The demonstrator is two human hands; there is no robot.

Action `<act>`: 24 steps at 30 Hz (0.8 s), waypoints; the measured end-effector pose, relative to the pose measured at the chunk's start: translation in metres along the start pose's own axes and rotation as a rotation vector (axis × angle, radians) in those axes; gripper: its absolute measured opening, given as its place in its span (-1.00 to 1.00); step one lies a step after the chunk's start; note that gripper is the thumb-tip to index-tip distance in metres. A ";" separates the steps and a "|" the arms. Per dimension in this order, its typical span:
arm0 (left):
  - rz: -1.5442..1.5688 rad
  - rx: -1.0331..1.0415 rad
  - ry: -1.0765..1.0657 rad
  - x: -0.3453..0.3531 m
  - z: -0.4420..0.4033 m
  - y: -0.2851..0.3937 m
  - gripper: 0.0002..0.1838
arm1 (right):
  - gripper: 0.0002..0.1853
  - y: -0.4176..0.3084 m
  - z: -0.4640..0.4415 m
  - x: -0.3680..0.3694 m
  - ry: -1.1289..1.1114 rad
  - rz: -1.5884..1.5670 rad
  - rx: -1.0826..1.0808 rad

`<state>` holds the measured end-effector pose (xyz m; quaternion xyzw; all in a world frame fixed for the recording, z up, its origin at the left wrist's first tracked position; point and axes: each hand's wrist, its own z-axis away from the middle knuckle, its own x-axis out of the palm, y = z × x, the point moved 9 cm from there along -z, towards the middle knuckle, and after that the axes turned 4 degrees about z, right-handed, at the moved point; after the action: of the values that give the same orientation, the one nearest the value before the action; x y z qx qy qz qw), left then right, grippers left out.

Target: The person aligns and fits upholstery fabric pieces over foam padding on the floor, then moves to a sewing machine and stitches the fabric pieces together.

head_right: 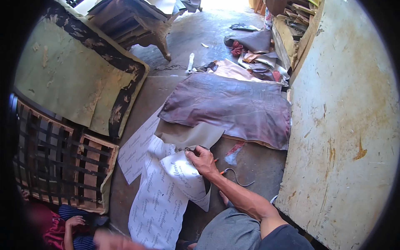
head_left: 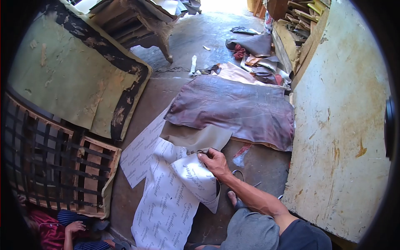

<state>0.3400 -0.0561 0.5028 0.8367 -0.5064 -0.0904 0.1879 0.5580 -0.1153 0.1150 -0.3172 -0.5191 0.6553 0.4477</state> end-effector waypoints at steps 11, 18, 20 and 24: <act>-0.128 -0.791 -1.395 0.076 0.153 -0.301 -0.71 | -0.71 -0.003 0.004 0.015 -0.036 0.078 -0.067; -0.324 -0.742 -1.540 0.065 0.142 -0.321 -0.80 | -0.72 -0.043 0.015 0.023 -0.060 0.094 -0.181; -0.351 -0.733 -1.580 0.050 0.140 -0.326 -0.79 | -0.78 -0.060 0.019 0.022 -0.026 0.149 -0.363; -0.284 -0.739 -1.456 0.032 0.129 -0.306 -0.74 | -0.80 -0.069 0.024 0.022 -0.017 0.183 -0.415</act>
<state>0.5599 0.0142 0.2624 0.5091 -0.3284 -0.7931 0.0624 0.5457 -0.1011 0.1890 -0.4426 -0.6156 0.5752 0.3071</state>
